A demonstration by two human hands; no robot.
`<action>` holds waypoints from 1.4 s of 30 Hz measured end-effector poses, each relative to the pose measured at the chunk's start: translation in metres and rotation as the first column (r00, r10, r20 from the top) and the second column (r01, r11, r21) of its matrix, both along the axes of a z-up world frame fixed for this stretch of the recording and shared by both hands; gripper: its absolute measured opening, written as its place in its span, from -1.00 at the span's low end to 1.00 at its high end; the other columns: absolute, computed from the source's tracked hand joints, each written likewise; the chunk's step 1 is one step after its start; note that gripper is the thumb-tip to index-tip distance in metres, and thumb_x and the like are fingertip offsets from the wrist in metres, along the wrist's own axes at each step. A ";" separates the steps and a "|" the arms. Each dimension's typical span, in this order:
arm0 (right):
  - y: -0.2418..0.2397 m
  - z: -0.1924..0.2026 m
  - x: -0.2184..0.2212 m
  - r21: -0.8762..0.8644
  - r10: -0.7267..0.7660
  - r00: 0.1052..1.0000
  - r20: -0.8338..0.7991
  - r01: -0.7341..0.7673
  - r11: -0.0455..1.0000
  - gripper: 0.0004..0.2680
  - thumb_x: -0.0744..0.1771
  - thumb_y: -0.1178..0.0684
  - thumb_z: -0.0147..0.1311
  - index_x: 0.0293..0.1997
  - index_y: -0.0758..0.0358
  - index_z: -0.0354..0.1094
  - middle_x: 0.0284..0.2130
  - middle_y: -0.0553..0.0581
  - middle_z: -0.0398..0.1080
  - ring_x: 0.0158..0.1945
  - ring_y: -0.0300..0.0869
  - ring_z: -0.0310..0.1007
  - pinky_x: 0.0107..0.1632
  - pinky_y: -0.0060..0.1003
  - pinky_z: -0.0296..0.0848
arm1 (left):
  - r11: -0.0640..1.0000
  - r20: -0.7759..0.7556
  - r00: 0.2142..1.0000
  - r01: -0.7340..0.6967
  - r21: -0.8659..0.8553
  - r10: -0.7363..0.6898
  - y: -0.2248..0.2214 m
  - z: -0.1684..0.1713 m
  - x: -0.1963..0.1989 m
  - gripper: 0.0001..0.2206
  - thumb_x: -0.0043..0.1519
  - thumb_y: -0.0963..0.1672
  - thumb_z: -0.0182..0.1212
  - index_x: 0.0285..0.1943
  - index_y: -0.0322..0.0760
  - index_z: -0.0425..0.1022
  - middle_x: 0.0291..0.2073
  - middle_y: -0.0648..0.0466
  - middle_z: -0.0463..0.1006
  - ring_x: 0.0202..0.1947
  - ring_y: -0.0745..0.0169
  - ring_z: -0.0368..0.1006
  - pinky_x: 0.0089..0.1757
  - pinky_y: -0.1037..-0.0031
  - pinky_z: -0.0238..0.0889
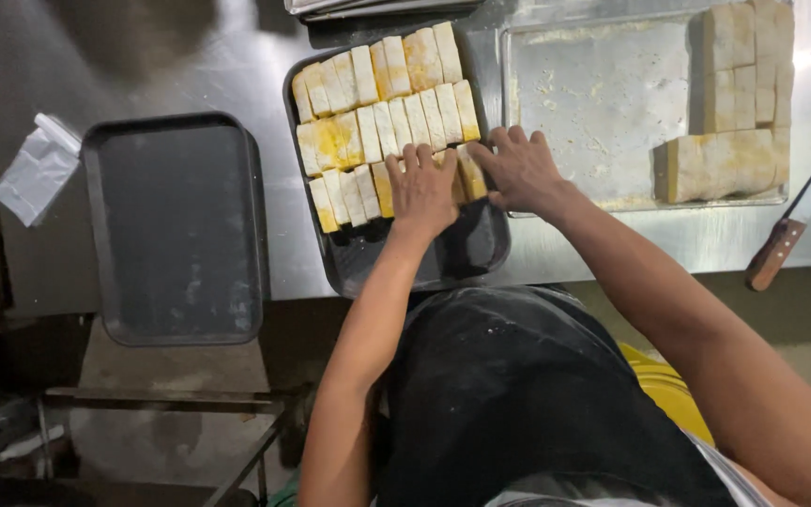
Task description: Arranging pieces of pre-cut bread or dough on baking trays and separating them with a knife.
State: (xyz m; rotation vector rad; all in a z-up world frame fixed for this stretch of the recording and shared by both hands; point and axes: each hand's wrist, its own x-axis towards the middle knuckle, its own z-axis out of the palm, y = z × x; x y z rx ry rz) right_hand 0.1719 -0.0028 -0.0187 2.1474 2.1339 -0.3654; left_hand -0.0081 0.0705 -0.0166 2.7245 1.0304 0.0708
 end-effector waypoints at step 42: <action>-0.002 0.002 -0.007 0.103 0.064 0.998 0.013 -0.065 0.993 -0.36 0.12 -0.22 0.38 0.28 0.15 0.24 0.07 0.09 0.31 0.08 0.03 0.27 -0.03 0.04 0.23 | 0.999 -0.089 0.996 -0.013 -0.034 0.009 0.002 0.003 -0.001 -0.17 -0.18 -0.02 0.56 0.37 -0.13 0.34 0.06 -0.14 0.39 0.18 -0.20 0.22 0.17 -0.18 -0.03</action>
